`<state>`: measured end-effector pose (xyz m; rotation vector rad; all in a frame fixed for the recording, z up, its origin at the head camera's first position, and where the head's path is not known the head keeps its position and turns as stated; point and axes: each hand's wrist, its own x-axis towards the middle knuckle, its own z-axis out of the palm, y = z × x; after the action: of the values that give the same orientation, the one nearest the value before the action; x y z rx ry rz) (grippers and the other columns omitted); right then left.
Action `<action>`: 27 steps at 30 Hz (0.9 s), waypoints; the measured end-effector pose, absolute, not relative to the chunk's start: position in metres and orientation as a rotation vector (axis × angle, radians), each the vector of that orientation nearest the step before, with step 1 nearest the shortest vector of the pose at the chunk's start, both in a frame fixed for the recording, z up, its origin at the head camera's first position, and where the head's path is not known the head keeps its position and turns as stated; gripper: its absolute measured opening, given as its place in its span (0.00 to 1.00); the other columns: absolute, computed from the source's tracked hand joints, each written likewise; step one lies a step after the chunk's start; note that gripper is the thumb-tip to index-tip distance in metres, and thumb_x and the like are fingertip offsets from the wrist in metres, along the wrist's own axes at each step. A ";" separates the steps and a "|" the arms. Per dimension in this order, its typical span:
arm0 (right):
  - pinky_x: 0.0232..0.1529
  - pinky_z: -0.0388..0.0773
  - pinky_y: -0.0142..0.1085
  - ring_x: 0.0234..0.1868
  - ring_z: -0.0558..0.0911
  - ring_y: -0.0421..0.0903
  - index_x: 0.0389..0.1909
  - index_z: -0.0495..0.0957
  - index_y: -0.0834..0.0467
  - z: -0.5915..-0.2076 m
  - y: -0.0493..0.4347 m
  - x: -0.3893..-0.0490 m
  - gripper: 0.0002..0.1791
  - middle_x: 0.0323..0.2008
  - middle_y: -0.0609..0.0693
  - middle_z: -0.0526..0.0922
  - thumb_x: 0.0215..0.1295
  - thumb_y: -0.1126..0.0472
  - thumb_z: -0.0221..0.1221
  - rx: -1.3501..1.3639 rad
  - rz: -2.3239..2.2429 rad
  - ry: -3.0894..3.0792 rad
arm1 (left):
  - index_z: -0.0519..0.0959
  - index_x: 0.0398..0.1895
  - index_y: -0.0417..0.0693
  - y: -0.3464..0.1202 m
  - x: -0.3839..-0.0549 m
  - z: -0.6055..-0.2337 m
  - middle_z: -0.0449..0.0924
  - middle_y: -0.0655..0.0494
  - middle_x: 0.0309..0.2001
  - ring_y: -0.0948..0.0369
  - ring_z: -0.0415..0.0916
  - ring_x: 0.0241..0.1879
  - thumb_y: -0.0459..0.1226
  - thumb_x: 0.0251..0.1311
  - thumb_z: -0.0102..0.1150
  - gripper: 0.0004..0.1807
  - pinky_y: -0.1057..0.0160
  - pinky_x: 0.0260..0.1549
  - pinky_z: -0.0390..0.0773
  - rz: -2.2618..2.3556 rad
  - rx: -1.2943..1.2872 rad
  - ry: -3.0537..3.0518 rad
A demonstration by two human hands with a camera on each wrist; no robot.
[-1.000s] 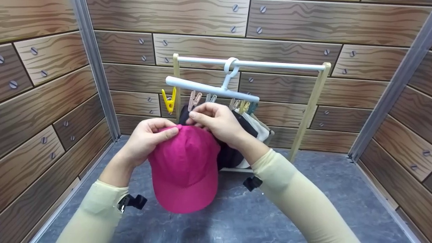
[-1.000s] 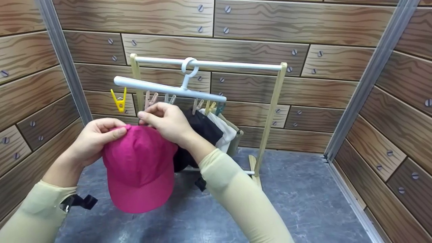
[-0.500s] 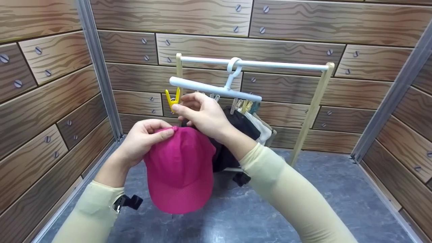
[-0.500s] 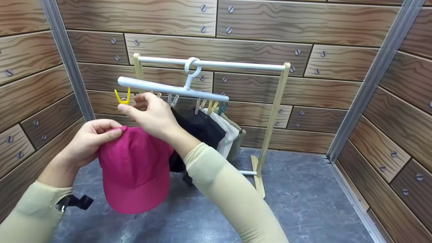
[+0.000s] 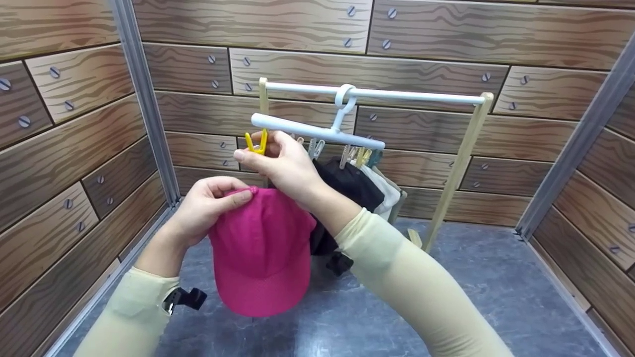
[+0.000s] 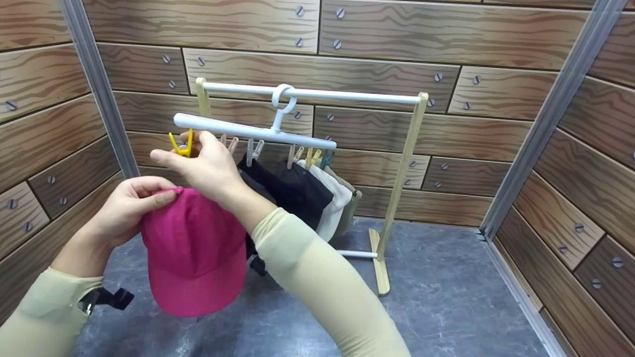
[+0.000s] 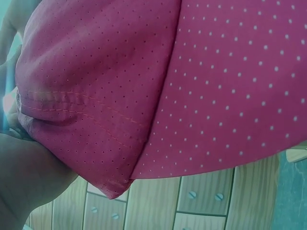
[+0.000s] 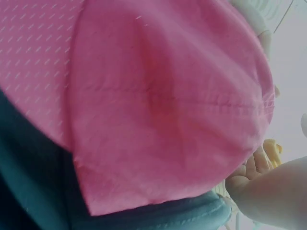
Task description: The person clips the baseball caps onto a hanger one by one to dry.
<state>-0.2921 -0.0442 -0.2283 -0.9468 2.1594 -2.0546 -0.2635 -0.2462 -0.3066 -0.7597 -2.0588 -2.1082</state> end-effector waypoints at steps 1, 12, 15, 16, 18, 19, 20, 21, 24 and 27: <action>0.50 0.83 0.37 0.50 0.90 0.46 0.63 0.78 0.61 -0.228 -0.045 -0.292 0.26 0.48 0.53 0.92 0.71 0.58 0.76 -0.929 -2.078 2.137 | 0.92 0.41 0.49 -0.246 -0.264 -0.307 0.89 0.57 0.34 0.66 0.82 0.29 0.29 0.75 0.67 0.08 0.65 0.29 0.83 -2.109 -0.757 -2.061; 0.42 0.82 0.34 0.39 0.89 0.45 0.58 0.80 0.61 -0.226 -0.044 -0.290 0.19 0.37 0.50 0.88 0.73 0.60 0.74 -0.879 -2.187 2.050 | 0.92 0.40 0.49 -0.245 -0.263 -0.306 0.88 0.58 0.33 0.66 0.81 0.29 0.28 0.74 0.66 0.08 0.66 0.29 0.82 -2.117 -0.761 -2.047; 0.38 0.79 0.33 0.36 0.87 0.45 0.54 0.80 0.60 -0.225 -0.041 -0.289 0.16 0.34 0.49 0.87 0.73 0.60 0.74 -0.896 -2.195 2.067 | 0.91 0.40 0.49 -0.243 -0.263 -0.305 0.88 0.58 0.32 0.66 0.81 0.28 0.28 0.74 0.66 0.09 0.66 0.28 0.82 -2.128 -0.777 -2.040; 0.37 0.79 0.32 0.36 0.87 0.45 0.53 0.81 0.60 -0.225 -0.040 -0.289 0.16 0.33 0.49 0.87 0.73 0.59 0.74 -0.901 -2.197 2.071 | 0.91 0.40 0.49 -0.242 -0.263 -0.304 0.88 0.58 0.32 0.66 0.81 0.28 0.28 0.74 0.66 0.09 0.66 0.28 0.82 -2.130 -0.784 -2.038; 0.36 0.79 0.32 0.34 0.86 0.45 0.51 0.81 0.60 -0.225 -0.038 -0.288 0.15 0.33 0.49 0.87 0.73 0.59 0.75 -0.910 -2.201 2.074 | 0.91 0.40 0.50 -0.241 -0.263 -0.304 0.87 0.58 0.32 0.66 0.81 0.28 0.28 0.74 0.66 0.09 0.66 0.27 0.82 -2.133 -0.797 -2.038; 0.36 0.79 0.32 0.34 0.86 0.45 0.50 0.81 0.59 -0.225 -0.037 -0.287 0.14 0.32 0.49 0.86 0.73 0.59 0.75 -0.913 -2.203 2.072 | 0.91 0.40 0.50 -0.240 -0.263 -0.304 0.87 0.58 0.32 0.66 0.81 0.28 0.28 0.74 0.66 0.10 0.66 0.27 0.81 -2.133 -0.804 -2.037; 0.36 0.79 0.32 0.34 0.86 0.45 0.49 0.82 0.59 -0.225 -0.036 -0.287 0.14 0.32 0.49 0.86 0.72 0.59 0.75 -0.914 -2.205 2.074 | 0.92 0.40 0.50 -0.240 -0.263 -0.304 0.88 0.58 0.32 0.66 0.81 0.28 0.28 0.74 0.66 0.10 0.66 0.27 0.81 -2.132 -0.813 -2.037; 0.36 0.80 0.33 0.33 0.86 0.45 0.48 0.82 0.59 -0.225 -0.034 -0.286 0.13 0.32 0.49 0.86 0.72 0.59 0.75 -0.913 -2.206 2.078 | 0.92 0.40 0.50 -0.239 -0.263 -0.304 0.87 0.58 0.32 0.66 0.81 0.27 0.28 0.74 0.66 0.10 0.66 0.27 0.81 -2.131 -0.822 -2.038; 0.36 0.81 0.33 0.32 0.86 0.45 0.46 0.84 0.59 -0.224 -0.030 -0.284 0.12 0.32 0.49 0.87 0.72 0.58 0.76 -0.913 -2.207 2.098 | 0.92 0.40 0.49 -0.237 -0.263 -0.303 0.88 0.58 0.32 0.66 0.81 0.27 0.28 0.75 0.66 0.09 0.66 0.27 0.81 -2.123 -0.845 -2.043; 0.38 0.83 0.35 0.32 0.86 0.44 0.43 0.85 0.59 -0.223 -0.026 -0.284 0.11 0.31 0.49 0.87 0.72 0.57 0.75 -0.922 -2.197 2.123 | 0.92 0.41 0.49 -0.235 -0.264 -0.301 0.88 0.58 0.32 0.66 0.81 0.28 0.28 0.75 0.66 0.09 0.66 0.27 0.82 -2.119 -0.855 -2.045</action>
<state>-0.2837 -0.0261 -0.2231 -0.9219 2.1232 -2.1969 -0.2638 -0.2350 -0.3014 -0.8551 -2.0448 -2.1189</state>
